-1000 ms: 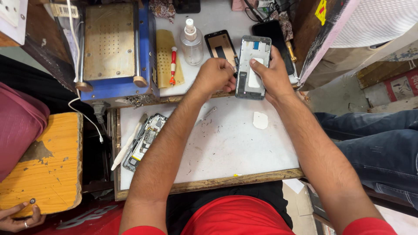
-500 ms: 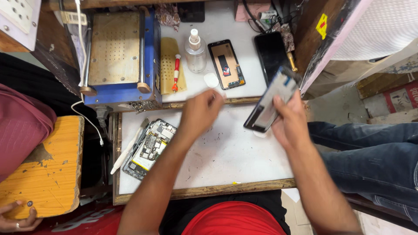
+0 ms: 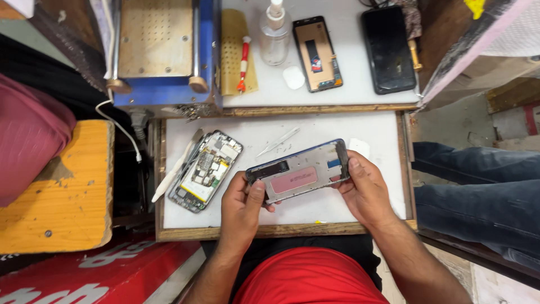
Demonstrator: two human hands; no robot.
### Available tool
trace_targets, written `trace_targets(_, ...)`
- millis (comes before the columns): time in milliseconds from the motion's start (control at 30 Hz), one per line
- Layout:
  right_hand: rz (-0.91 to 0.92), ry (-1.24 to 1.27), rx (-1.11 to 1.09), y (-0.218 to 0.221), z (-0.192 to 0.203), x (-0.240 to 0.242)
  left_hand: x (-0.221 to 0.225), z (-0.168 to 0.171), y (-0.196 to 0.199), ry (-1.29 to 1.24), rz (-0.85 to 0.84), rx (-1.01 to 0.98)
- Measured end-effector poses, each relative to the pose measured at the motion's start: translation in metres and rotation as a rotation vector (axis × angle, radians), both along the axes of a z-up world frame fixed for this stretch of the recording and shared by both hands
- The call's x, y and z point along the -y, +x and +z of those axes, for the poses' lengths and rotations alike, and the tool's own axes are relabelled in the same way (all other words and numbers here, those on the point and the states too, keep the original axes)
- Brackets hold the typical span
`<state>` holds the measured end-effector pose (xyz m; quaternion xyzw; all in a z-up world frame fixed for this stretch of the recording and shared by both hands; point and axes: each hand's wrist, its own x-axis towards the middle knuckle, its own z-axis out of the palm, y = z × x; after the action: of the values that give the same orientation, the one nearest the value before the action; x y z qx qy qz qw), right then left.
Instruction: The person is repairing a blue smartphone by removing the back cover, detaching internal components, and reassembling the device. They handle the phone, a plastic pry tool, and internal parts like the battery and circuit board.
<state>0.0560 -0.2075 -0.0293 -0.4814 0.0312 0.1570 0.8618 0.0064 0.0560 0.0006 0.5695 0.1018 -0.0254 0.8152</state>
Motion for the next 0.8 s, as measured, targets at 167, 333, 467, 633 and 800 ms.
trace_targets(167,0.141,-0.536,0.274,-0.005,0.015,-0.005,-0.004,0.018,-0.008,0.529,0.125,0.257)
trace_targets(333,0.099,-0.902,0.536,-0.008,0.057,-0.011,0.004,0.026,-0.002,0.521,0.179,0.348)
trace_targets(467,0.256,-1.15,0.612,-0.006,0.088,-0.015,0.012,0.025,0.006,0.228,0.315,0.242)
trace_targets(633,0.635,-1.181,0.556,-0.009,0.116,-0.018,0.022,0.027,0.011,0.046,0.278,0.308)
trace_targets(800,0.407,-0.949,0.429,-0.026,0.1,-0.025,0.046,0.026,-0.006,0.361,0.066,0.111)
